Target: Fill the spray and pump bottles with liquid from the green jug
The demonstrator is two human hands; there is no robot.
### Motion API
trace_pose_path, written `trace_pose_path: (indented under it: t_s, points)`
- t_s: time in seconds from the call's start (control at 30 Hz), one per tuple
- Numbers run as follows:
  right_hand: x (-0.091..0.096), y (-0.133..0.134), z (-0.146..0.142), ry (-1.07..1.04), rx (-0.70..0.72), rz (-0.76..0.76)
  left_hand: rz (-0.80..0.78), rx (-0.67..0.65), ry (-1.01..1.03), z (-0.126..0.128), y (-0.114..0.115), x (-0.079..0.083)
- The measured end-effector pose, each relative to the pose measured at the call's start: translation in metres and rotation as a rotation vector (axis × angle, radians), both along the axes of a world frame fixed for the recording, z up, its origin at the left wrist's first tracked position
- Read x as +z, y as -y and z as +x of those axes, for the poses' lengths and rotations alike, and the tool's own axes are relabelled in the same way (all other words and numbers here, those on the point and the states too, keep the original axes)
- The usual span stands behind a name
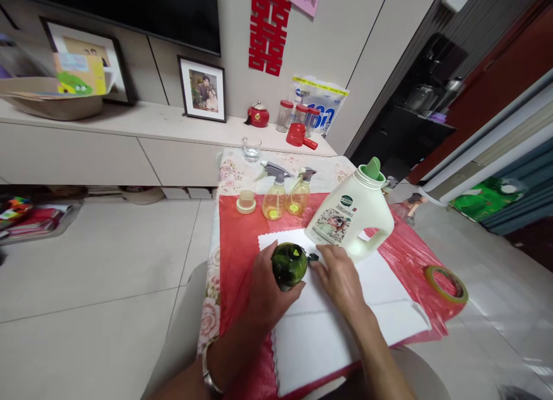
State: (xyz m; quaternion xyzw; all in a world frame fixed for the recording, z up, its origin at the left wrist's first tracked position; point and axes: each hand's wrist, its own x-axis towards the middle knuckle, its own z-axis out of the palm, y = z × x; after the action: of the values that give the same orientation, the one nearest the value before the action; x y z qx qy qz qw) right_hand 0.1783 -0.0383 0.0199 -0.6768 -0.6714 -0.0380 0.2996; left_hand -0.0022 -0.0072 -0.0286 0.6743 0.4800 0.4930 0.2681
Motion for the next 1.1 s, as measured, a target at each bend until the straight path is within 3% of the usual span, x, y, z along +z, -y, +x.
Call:
trace_pose_path:
  t_s: [0.13, 0.2, 0.3, 0.43, 0.57, 0.67, 0.87, 1.1]
  points:
    - [0.037, 0.019, 0.032, -0.108, -0.286, 0.363, -0.037, -0.070, 0.013, 0.001, 0.003, 0.002]
    - [0.046, 0.020, 0.056, -0.197, -0.414, 0.432, -0.035, -0.087, 0.014, 0.002, 0.004, 0.002]
    - [0.042, 0.009, 0.091, -0.414, -0.392, 0.295, -0.029, -0.123, 0.008, 0.003, 0.005, 0.001]
    - [0.021, -0.020, 0.121, -0.669, -0.315, 0.147, -0.018, -0.159, 0.017, 0.006, 0.004, 0.000]
    - [0.008, -0.048, 0.125, -0.782, -0.385, 0.161, -0.018, -0.196, 0.034, 0.005, 0.001, 0.000]
    - [0.013, -0.056, 0.119, -0.801, -0.453, 0.248, -0.018, -0.220, 0.047, 0.004, 0.000, -0.001]
    - [0.057, -0.035, 0.111, -0.720, -0.442, 0.391, -0.005, -0.242, 0.049, 0.004, -0.001, -0.002]
    - [0.127, 0.019, 0.107, -0.409, -0.496, 0.347, -0.047, -0.237, 0.060, 0.004, 0.001, 0.001]
